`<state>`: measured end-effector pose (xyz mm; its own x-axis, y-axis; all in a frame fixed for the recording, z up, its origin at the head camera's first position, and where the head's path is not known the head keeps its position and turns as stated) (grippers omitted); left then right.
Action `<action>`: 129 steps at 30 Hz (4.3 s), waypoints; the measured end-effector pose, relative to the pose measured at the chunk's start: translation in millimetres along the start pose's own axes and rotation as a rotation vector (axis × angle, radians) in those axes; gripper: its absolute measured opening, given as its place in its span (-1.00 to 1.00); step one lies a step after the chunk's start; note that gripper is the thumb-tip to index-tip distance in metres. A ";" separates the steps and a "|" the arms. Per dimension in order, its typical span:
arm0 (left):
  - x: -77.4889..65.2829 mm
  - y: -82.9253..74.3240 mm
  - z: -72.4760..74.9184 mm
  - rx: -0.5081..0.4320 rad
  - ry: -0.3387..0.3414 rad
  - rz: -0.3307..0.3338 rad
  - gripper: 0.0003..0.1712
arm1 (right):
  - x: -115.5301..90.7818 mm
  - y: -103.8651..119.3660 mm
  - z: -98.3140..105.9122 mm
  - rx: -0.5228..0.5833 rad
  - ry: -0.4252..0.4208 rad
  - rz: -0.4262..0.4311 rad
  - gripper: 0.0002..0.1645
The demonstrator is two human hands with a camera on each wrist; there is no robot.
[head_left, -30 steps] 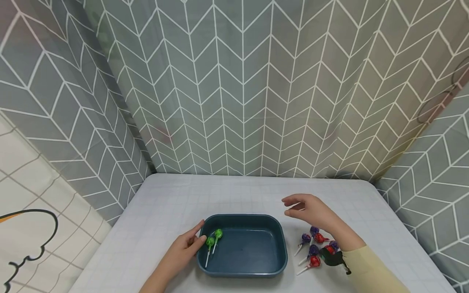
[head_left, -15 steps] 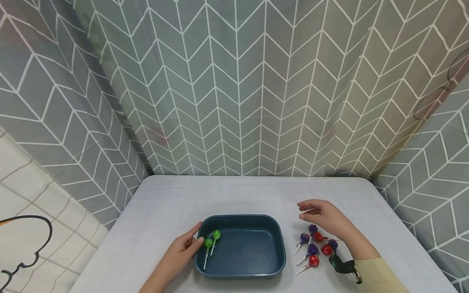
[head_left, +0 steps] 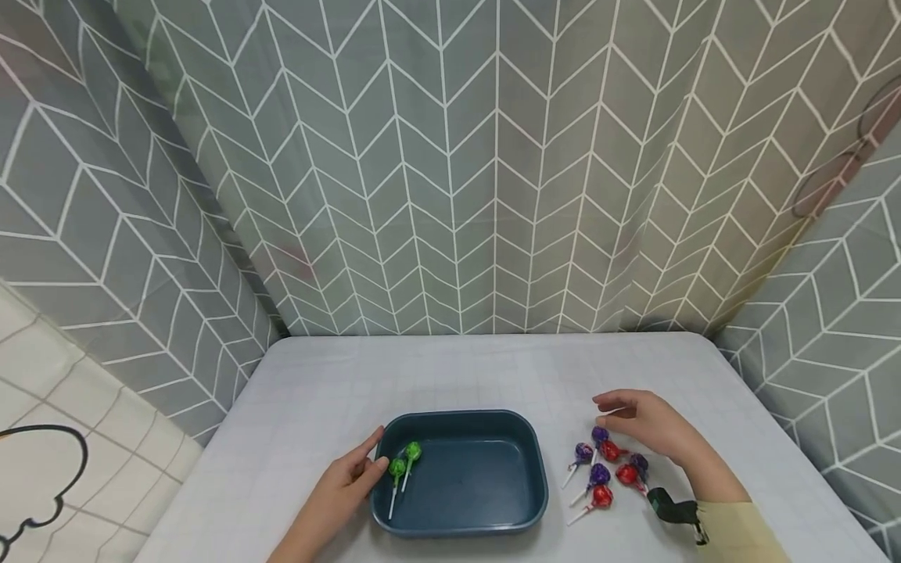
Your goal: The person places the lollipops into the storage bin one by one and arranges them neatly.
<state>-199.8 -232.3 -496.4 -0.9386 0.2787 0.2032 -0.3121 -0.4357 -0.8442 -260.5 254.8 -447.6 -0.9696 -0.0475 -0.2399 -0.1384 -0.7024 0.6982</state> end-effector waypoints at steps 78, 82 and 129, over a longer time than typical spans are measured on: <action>1.1 0.4 -1.8 -0.006 -0.012 0.015 -0.30 | -3.7 28.6 -7.5 0.033 -0.131 0.047 -0.41; 0.1 1.2 -1.2 0.001 -0.014 0.025 -0.29 | -4.6 41.8 -5.1 0.022 -0.102 0.099 -0.45; -2.1 -0.1 0.5 -0.010 -0.003 0.016 -0.28 | 12.8 183.7 -112.4 -0.189 0.315 0.479 -0.68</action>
<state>-197.9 -233.3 -496.5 -0.9439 0.2691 0.1915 -0.2958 -0.4311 -0.8525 -275.7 45.4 -398.2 -0.8050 -0.5773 -0.1366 0.3653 -0.6639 0.6525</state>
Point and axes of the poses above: each hand's wrist, its own x-axis towards the middle knuckle, its own z-axis out of the back of the hand, y = z × x, the point moved 1 cm from there along x, towards the middle knuckle, and after that the axes turned 15 degrees about -z, right-handed, at the moved point
